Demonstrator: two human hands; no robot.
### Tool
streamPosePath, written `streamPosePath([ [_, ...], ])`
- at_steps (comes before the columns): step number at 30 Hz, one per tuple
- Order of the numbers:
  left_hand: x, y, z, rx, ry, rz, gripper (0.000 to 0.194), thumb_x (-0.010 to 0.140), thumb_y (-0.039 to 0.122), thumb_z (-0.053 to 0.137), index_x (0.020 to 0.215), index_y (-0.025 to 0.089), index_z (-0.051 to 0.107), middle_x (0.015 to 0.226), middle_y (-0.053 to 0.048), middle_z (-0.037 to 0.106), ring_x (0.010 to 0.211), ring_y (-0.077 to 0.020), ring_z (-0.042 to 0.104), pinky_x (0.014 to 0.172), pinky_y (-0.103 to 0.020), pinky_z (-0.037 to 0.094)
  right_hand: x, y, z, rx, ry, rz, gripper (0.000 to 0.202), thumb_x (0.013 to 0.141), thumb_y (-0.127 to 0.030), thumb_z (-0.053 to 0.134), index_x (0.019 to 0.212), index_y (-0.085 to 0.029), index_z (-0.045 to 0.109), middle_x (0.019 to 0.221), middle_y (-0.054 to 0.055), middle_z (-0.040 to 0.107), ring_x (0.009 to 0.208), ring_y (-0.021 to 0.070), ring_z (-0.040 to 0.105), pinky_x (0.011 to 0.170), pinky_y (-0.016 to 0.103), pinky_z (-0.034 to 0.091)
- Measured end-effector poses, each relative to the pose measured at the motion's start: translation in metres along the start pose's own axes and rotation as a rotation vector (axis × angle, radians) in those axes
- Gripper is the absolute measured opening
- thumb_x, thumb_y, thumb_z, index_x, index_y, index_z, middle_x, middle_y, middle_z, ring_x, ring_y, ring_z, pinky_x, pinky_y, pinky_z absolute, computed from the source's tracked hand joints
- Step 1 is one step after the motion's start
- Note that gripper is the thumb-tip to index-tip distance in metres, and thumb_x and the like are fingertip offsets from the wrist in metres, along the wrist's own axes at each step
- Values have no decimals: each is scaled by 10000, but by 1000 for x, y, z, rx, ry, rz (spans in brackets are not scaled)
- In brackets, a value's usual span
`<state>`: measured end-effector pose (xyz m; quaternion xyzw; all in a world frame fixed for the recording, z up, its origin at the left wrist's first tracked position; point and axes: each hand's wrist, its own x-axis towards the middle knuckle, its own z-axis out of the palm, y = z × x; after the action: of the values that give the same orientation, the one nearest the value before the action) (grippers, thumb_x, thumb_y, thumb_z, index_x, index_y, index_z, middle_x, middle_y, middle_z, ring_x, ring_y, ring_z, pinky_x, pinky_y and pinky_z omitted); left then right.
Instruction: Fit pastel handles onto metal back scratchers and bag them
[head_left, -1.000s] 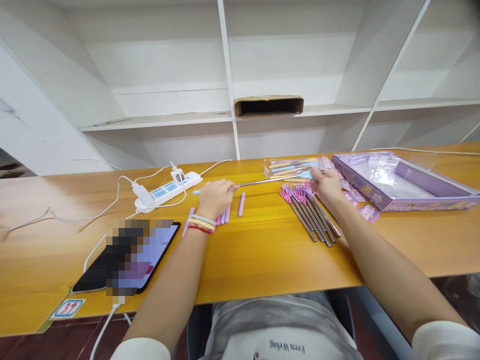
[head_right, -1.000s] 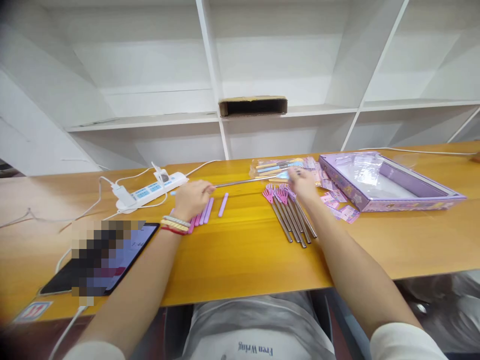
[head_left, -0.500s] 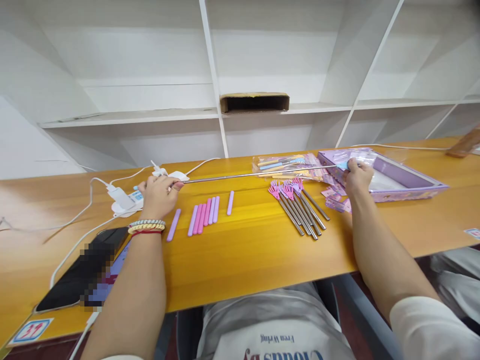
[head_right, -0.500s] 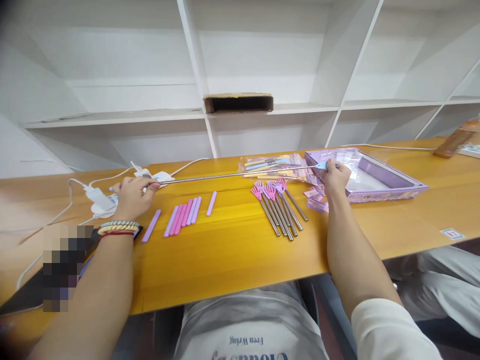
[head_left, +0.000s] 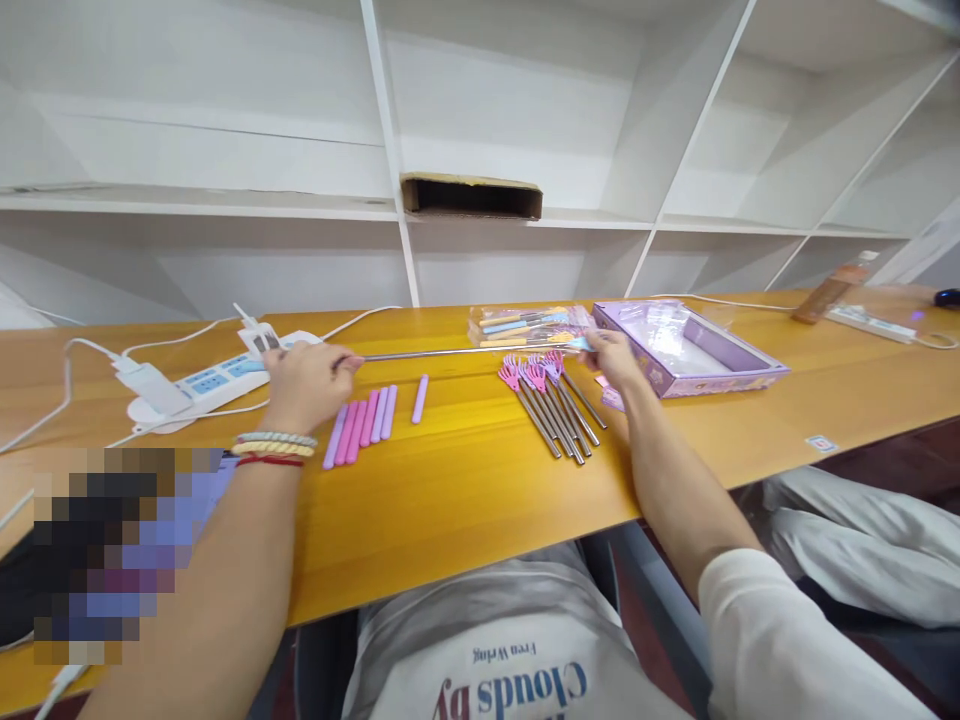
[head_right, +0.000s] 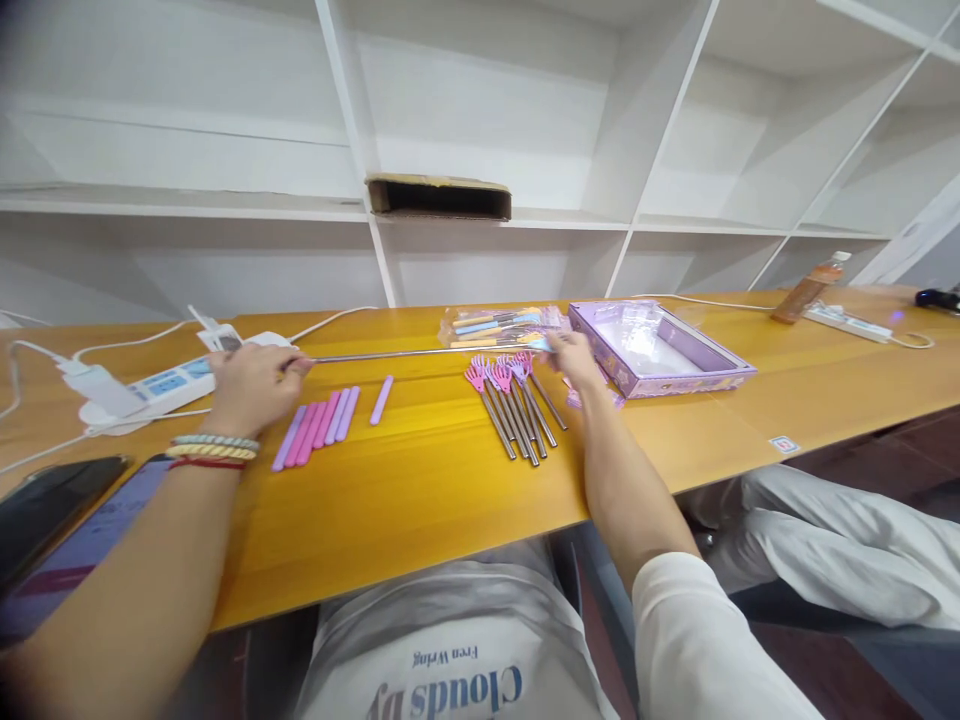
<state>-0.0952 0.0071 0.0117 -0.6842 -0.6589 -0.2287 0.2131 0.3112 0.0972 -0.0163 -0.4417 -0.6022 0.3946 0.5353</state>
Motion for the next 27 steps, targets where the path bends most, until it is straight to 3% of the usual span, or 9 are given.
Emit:
streamPosePath([
  [3,-3,59,7,-24,35,222,266,879,314,434,772,206,653,789,-56,677,831,-238,537,771,-405,261,-23,-12,69,-167,-452,-62,417,833,-516,484,649,-150,562,477,-8,538,371,71,402,383,206,273],
  [4,-5,75,9,-36,33,288,269,887,330,431,782,209,647,780,-52,673,813,-232,540,749,-397,264,-30,-15,87,-211,-522,-128,452,865,-519,429,642,-149,564,477,-8,534,387,70,401,409,207,284],
  [7,-13,104,13,-28,72,314,297,904,360,413,782,200,632,742,-57,660,768,-231,546,687,-382,259,-42,-20,114,-267,-492,-251,493,895,-519,360,595,-159,510,486,-9,531,424,71,404,470,210,309],
  [13,-23,112,18,10,55,273,355,928,365,355,790,193,632,734,-73,650,749,-236,566,651,-367,265,-41,-22,104,-316,-451,-280,413,905,-448,363,602,-179,443,474,-28,495,467,88,428,531,222,339],
  [19,-21,100,19,-24,-87,362,392,933,411,331,861,200,653,788,-82,664,800,-230,575,680,-361,310,-42,-18,104,-451,-515,-291,367,908,-399,356,625,-184,449,506,-27,489,500,94,418,553,228,315],
  [24,-20,94,16,-80,-122,359,392,923,454,344,905,209,649,850,-81,684,841,-230,584,729,-357,348,-38,-12,101,-623,-515,-450,384,909,-414,358,634,-172,471,567,-10,473,540,97,389,562,241,263],
  [27,-19,91,11,-102,-126,335,401,886,506,401,911,197,655,853,-90,687,850,-239,598,743,-354,367,-31,-11,92,-649,-493,-444,397,912,-431,344,639,-170,468,572,-10,460,545,97,381,564,240,252],
])
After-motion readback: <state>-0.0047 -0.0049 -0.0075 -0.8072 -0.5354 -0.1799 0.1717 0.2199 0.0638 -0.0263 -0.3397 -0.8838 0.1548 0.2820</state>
